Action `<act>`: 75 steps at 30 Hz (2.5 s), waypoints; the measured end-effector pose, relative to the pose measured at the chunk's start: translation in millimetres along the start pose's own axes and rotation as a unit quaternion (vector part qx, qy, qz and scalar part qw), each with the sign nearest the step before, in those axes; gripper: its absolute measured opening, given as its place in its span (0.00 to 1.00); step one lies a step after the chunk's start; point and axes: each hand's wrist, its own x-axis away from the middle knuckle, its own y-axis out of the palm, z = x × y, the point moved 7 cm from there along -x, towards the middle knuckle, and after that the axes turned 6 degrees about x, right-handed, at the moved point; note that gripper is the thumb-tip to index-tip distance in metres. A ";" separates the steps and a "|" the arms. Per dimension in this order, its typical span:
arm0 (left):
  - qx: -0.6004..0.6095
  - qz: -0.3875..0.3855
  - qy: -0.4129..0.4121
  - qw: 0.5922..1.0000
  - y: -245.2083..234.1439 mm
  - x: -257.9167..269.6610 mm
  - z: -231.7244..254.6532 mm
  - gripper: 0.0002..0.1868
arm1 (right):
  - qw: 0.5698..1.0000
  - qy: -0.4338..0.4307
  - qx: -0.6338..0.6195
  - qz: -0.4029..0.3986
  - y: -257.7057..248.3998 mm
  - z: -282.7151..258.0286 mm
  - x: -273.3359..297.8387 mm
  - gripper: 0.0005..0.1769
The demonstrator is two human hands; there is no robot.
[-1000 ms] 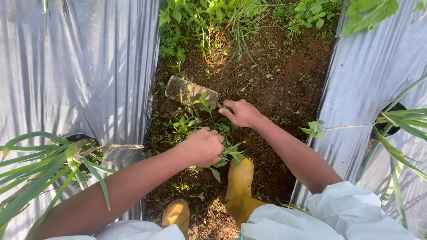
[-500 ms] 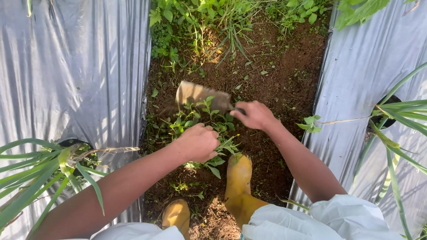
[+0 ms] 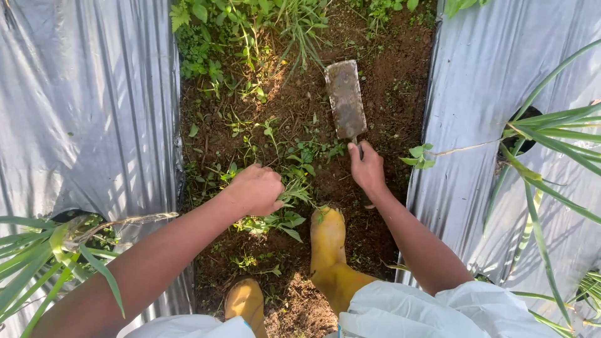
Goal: The person uses a hand hoe to loosen soil and remove weeds from a narrow row between plastic mulch beds. They pull the uprooted weeds by hand and discard them, repeating the process along the row.
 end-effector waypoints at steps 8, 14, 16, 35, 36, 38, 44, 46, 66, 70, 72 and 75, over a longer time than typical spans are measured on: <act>0.011 0.005 -0.001 1.000 -3.4 0.6 -3.2 0.20 | 0.994 -0.020 0.069 -0.084 15.5 -51.9 41.8 0.23; 0.008 -0.013 0.031 0.999 -16.6 0.8 14.1 0.20 | 0.984 -0.057 0.128 -0.112 27.1 -41.4 42.0 0.22; 0.030 -0.026 0.024 0.999 -8.3 -3.7 13.3 0.20 | 0.973 -0.078 0.158 -0.150 32.1 -47.0 44.6 0.21; -0.031 0.131 0.152 0.979 -8.9 19.0 33.9 0.25 | 0.973 -0.148 0.129 -0.122 64.8 -127.3 -24.4 0.23; -0.031 0.142 0.165 0.976 -11.8 20.4 36.3 0.26 | 0.959 -0.182 0.160 -0.149 71.3 -141.5 -15.9 0.23; -0.020 0.156 0.161 0.974 -16.2 21.6 37.2 0.28 | 0.951 -0.191 0.179 -0.167 68.2 -150.7 -13.3 0.23; 0.006 0.429 0.083 0.899 -57.1 30.1 -9.7 0.23 | 0.969 -0.163 0.113 -0.150 85.3 -138.9 -26.7 0.23; -0.001 0.535 0.045 0.844 -82.7 41.7 -39.3 0.19 | 0.954 -0.191 0.152 -0.177 82.4 -149.2 -16.4 0.24; -0.078 0.406 -0.294 0.862 -31.1 34.5 -166.0 0.52 | 0.981 -0.051 0.116 -0.148 -16.3 -89.9 -2.6 0.21; -0.141 0.408 -0.296 0.852 -27.2 32.6 -166.7 0.53 | 0.982 -0.039 0.088 -0.161 -35.3 -72.7 -33.2 0.20; -0.150 0.418 -0.293 0.847 -29.2 34.9 -166.2 0.53 | 0.976 -0.033 0.121 -0.180 -54.2 -93.8 -39.0 0.19; -0.189 0.419 -0.310 0.833 -27.0 30.6 -171.6 0.53 | 0.980 -0.031 0.120 -0.157 -77.9 -106.7 -50.7 0.19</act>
